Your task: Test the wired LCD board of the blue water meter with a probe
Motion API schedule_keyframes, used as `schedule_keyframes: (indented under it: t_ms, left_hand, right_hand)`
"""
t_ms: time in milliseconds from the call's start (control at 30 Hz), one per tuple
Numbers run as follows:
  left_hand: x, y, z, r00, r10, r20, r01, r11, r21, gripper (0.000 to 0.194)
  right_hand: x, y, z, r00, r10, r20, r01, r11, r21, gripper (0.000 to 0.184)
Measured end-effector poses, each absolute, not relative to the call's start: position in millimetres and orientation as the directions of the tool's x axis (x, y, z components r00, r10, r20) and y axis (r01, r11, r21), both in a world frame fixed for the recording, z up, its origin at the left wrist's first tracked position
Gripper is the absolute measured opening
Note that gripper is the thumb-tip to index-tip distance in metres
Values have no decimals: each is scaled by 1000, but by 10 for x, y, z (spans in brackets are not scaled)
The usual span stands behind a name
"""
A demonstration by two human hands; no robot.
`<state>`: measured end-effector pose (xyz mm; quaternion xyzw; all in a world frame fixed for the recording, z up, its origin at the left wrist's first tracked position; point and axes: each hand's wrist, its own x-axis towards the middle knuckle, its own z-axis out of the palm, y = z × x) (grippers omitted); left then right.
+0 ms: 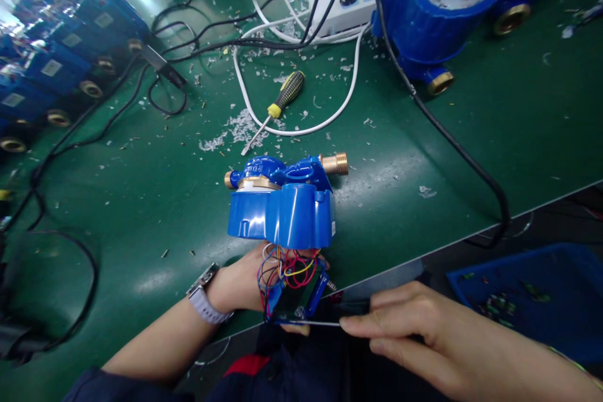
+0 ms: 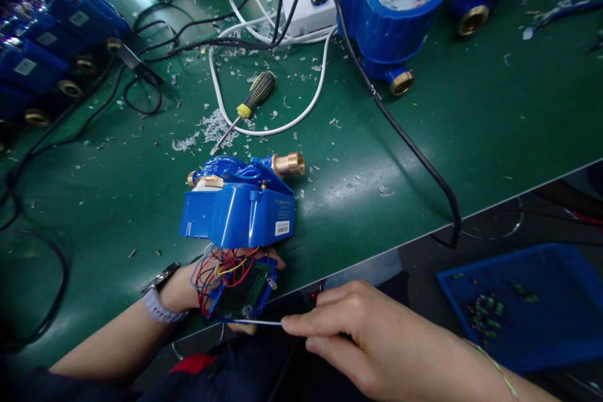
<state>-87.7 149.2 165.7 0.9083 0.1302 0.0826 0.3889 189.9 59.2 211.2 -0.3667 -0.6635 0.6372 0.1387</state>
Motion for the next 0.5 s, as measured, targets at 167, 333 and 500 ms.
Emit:
schedule_keyframes:
  t_ms: [167, 333, 500]
  left_hand:
    - [-849, 1493, 1659, 949, 308, 66, 158, -647, 746, 70]
    - [-838, 1475, 1646, 943, 325, 67, 175, -660, 731, 84]
    - [-840, 1474, 1661, 953, 295, 65, 155, -661, 734, 62]
  right_hand:
    - [1902, 681, 2153, -698, 680, -225, 325, 21, -945, 40]
    - [1866, 671, 2197, -689, 701, -187, 370, 118, -921, 38]
    - [1807, 536, 2200, -630, 773, -70, 437, 279, -855, 47]
